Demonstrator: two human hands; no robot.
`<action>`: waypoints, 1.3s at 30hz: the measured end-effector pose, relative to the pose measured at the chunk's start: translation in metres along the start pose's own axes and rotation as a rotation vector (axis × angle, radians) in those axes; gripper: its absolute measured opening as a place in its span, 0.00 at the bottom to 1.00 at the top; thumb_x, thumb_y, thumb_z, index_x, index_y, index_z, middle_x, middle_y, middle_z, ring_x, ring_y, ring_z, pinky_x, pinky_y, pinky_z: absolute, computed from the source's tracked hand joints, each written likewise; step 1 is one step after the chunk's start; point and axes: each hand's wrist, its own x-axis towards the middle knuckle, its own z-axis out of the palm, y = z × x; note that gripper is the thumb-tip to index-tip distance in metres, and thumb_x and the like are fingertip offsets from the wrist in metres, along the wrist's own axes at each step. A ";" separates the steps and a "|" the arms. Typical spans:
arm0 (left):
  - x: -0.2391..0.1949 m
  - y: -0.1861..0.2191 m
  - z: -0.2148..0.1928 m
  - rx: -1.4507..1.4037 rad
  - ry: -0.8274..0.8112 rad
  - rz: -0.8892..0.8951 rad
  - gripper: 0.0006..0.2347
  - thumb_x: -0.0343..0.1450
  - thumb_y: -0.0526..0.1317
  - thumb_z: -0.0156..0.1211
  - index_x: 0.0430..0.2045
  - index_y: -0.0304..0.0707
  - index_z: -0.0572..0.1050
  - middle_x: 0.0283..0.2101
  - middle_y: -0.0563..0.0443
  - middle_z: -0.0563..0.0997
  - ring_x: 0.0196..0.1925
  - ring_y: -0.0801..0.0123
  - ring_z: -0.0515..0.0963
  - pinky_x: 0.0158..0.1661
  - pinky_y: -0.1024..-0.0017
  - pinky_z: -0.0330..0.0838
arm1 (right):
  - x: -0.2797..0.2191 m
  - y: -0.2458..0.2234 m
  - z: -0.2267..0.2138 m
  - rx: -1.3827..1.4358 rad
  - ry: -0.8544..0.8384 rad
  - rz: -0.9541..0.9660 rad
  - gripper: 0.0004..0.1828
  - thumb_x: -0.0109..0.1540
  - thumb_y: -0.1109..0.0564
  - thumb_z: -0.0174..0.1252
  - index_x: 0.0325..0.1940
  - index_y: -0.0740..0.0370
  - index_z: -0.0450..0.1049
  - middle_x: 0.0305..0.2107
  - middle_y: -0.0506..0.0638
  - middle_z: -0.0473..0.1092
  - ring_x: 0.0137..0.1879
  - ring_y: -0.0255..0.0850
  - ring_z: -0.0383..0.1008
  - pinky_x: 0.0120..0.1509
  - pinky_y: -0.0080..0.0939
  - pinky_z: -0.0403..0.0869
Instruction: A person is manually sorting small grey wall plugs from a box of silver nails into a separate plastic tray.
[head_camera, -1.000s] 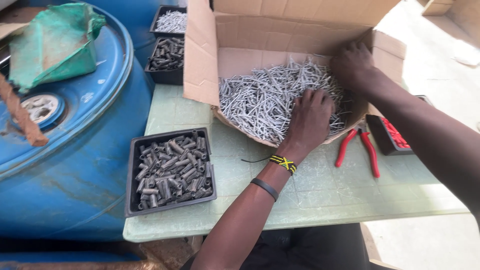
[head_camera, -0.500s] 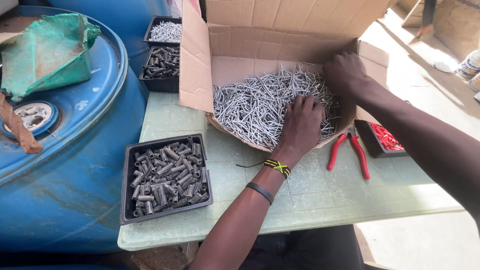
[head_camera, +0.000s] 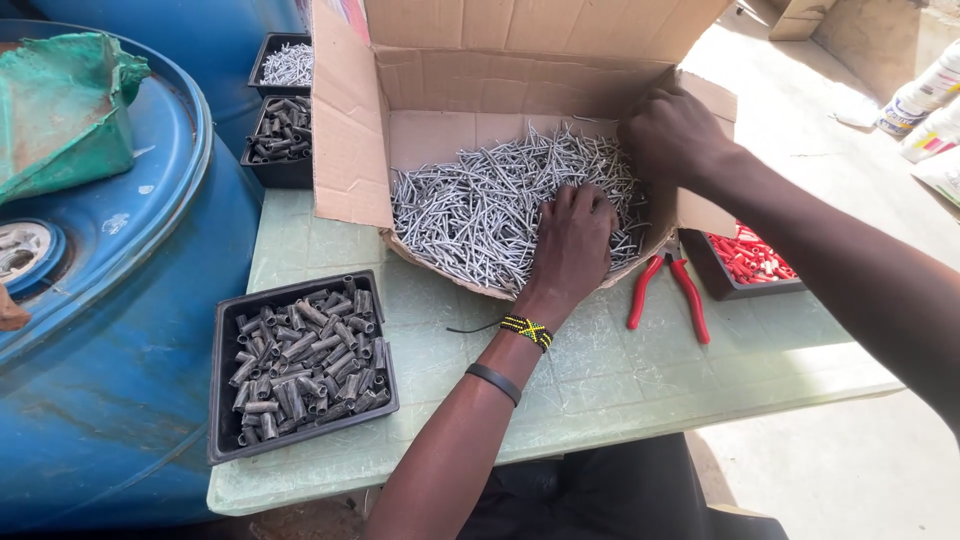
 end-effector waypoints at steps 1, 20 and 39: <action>0.000 -0.001 0.000 -0.014 -0.004 0.008 0.06 0.63 0.31 0.65 0.25 0.46 0.76 0.42 0.53 0.71 0.54 0.56 0.74 0.51 0.52 0.73 | 0.004 0.003 0.020 -0.087 0.074 -0.002 0.11 0.57 0.51 0.58 0.30 0.55 0.84 0.27 0.48 0.78 0.44 0.45 0.79 0.55 0.42 0.73; 0.001 -0.001 0.000 -0.012 -0.030 -0.032 0.06 0.64 0.31 0.66 0.23 0.46 0.76 0.43 0.54 0.72 0.56 0.57 0.73 0.52 0.53 0.73 | 0.015 -0.031 0.047 -0.218 -0.317 0.231 0.17 0.62 0.54 0.51 0.47 0.49 0.85 0.48 0.46 0.78 0.60 0.45 0.61 0.58 0.48 0.56; 0.002 -0.005 0.003 -0.058 -0.042 -0.009 0.06 0.64 0.31 0.65 0.22 0.46 0.76 0.45 0.52 0.72 0.57 0.54 0.73 0.52 0.52 0.72 | 0.025 -0.032 0.053 -0.355 -0.316 0.177 0.17 0.63 0.53 0.49 0.45 0.45 0.85 0.45 0.42 0.80 0.54 0.43 0.67 0.56 0.48 0.56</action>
